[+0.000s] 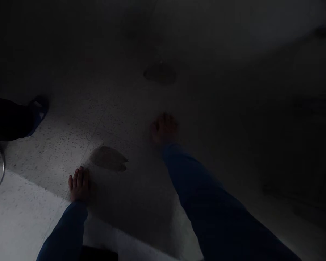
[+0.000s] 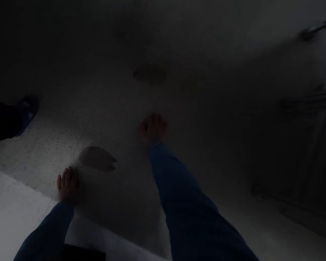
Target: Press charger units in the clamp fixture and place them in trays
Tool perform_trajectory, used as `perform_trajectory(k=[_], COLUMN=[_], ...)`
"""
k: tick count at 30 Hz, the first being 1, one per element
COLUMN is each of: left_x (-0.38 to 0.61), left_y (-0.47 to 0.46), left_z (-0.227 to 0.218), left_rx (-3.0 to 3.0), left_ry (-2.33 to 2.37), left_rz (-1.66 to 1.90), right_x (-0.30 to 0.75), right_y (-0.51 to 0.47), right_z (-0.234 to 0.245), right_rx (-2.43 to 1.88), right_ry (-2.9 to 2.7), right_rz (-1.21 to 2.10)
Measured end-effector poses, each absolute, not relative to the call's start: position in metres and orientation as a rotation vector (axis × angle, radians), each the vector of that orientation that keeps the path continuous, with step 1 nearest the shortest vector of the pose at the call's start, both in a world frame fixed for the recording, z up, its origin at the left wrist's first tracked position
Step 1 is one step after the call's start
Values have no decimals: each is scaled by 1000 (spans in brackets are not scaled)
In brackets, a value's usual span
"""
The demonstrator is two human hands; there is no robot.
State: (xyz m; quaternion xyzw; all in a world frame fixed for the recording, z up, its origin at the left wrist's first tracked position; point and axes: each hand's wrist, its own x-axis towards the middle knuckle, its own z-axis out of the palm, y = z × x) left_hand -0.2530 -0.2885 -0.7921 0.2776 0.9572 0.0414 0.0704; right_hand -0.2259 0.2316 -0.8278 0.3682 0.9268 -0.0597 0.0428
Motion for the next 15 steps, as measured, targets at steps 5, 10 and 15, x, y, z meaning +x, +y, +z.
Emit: perform_trajectory(k=[5,10,15], left_x=[-255,-259,-261], left_y=[-289,-289,-293], left_z=[-789,-786,-787], left_rx=[814,773,775], left_ry=[2811,2759,2696], left_rz=[99,27,-66], right_x=[-224,-226,-224], right_y=[232,231,230], right_z=[-834,-838,-842], right_rx=[1116,1082,1119], right_ry=[2882,2863,2885], right_rz=[-105,-46,-49])
